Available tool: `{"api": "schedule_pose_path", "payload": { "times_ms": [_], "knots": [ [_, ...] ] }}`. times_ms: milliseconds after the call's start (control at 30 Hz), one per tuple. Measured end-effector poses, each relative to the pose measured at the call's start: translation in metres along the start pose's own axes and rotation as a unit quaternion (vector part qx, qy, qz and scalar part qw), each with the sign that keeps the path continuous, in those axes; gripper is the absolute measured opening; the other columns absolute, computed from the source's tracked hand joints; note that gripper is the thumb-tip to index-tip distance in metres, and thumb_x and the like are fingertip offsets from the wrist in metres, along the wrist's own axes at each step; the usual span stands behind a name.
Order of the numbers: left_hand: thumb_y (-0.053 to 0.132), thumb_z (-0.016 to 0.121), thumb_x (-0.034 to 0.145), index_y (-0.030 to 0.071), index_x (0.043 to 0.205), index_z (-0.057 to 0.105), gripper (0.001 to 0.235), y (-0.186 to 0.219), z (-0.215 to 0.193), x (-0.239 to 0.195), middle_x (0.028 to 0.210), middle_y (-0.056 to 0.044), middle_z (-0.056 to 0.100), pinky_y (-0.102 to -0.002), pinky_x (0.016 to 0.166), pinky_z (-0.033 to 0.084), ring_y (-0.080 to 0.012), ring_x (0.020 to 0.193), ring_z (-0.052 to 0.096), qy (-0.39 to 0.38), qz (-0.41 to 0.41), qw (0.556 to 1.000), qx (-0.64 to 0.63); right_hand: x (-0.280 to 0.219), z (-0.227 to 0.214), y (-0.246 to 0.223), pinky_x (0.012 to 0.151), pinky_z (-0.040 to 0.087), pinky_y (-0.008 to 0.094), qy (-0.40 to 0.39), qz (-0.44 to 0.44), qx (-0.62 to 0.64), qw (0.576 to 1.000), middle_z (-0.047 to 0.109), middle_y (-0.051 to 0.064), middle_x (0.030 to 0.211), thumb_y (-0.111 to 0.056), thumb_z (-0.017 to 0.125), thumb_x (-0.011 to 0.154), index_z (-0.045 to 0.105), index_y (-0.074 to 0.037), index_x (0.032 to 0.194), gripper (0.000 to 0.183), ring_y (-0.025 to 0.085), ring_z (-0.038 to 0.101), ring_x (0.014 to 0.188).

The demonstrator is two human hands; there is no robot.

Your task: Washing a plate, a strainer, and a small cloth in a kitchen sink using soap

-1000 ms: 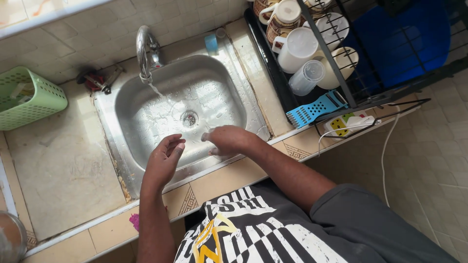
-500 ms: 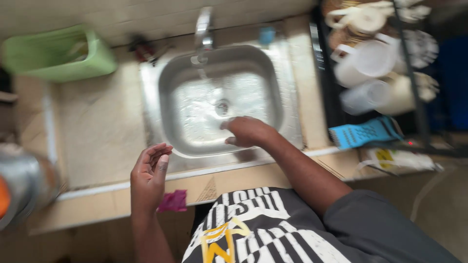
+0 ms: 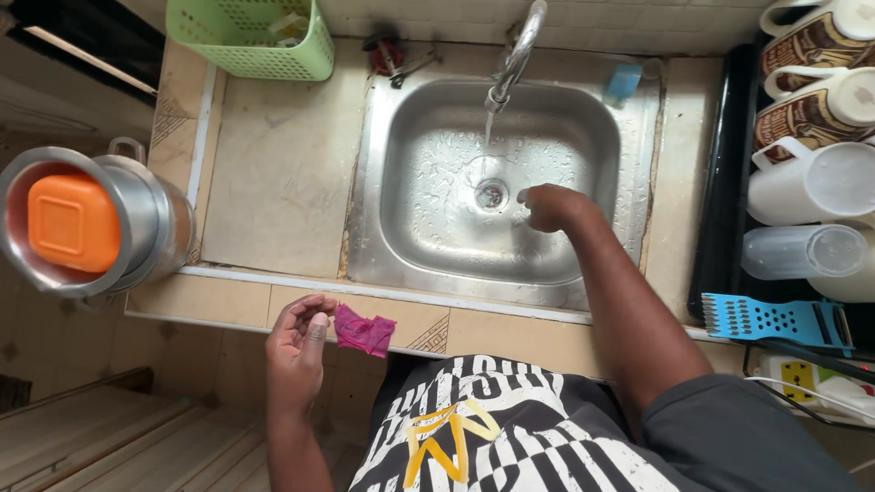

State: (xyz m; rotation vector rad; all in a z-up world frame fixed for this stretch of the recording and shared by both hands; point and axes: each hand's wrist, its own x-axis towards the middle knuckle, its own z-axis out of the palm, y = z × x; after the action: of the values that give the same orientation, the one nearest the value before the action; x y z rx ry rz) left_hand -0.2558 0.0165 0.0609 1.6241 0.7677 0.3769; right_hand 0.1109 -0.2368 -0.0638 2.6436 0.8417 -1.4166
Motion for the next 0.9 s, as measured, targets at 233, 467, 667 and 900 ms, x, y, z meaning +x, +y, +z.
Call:
{"api": "schedule_pose_path", "payload": {
  "times_ms": [233, 467, 667, 900],
  "knots": [
    [0.006, 0.056, 0.099, 0.001, 0.120, 0.064, 0.023, 0.004, 0.003, -0.006, 0.114, -0.014, 0.074, -0.030, 0.101, 0.055, -0.0198, 0.110, 0.070, 0.013, -0.007, 1.000, 0.006, 0.016, 0.001, -0.024, 0.081, 0.050, 0.041, 0.044, -0.044, 0.050, 0.997, 0.074, 0.013, 0.116, -0.016, 0.061, 0.094, 0.069, -0.009, 0.123, 0.031, 0.029, 0.068, 0.098],
    [0.008, 0.057, 0.099, 0.000, 0.120, 0.064, 0.024, -0.008, 0.004, -0.005, 0.113, -0.014, 0.073, -0.031, 0.102, 0.056, -0.0207, 0.110, 0.070, 0.000, 0.013, 1.000, -0.014, 0.049, 0.021, -0.036, 0.071, 0.047, 0.039, 0.109, -0.056, 0.123, 0.985, 0.072, 0.012, 0.102, 0.000, 0.058, 0.084, 0.069, -0.010, 0.107, 0.027, 0.026, 0.064, 0.087],
    [0.008, 0.058, 0.099, 0.001, 0.120, 0.065, 0.024, -0.006, 0.007, -0.005, 0.113, -0.013, 0.073, -0.031, 0.103, 0.057, -0.0204, 0.111, 0.070, -0.009, 0.032, 0.999, -0.019, 0.072, 0.056, -0.051, 0.091, 0.048, 0.044, 0.209, -0.100, 0.060, 0.971, 0.053, 0.018, 0.127, 0.003, 0.058, 0.087, 0.058, -0.005, 0.104, 0.018, 0.033, 0.051, 0.114],
    [0.009, 0.057, 0.099, 0.001, 0.119, 0.065, 0.023, -0.008, 0.001, -0.010, 0.112, -0.012, 0.074, -0.030, 0.098, 0.058, -0.0195, 0.110, 0.070, 0.005, 0.011, 1.000, -0.021, 0.100, 0.101, -0.050, 0.101, 0.048, 0.050, 0.297, -0.085, -0.117, 0.944, 0.046, 0.027, 0.141, -0.012, 0.062, 0.078, 0.055, 0.010, 0.132, 0.059, 0.041, 0.047, 0.126]
  ]
}}
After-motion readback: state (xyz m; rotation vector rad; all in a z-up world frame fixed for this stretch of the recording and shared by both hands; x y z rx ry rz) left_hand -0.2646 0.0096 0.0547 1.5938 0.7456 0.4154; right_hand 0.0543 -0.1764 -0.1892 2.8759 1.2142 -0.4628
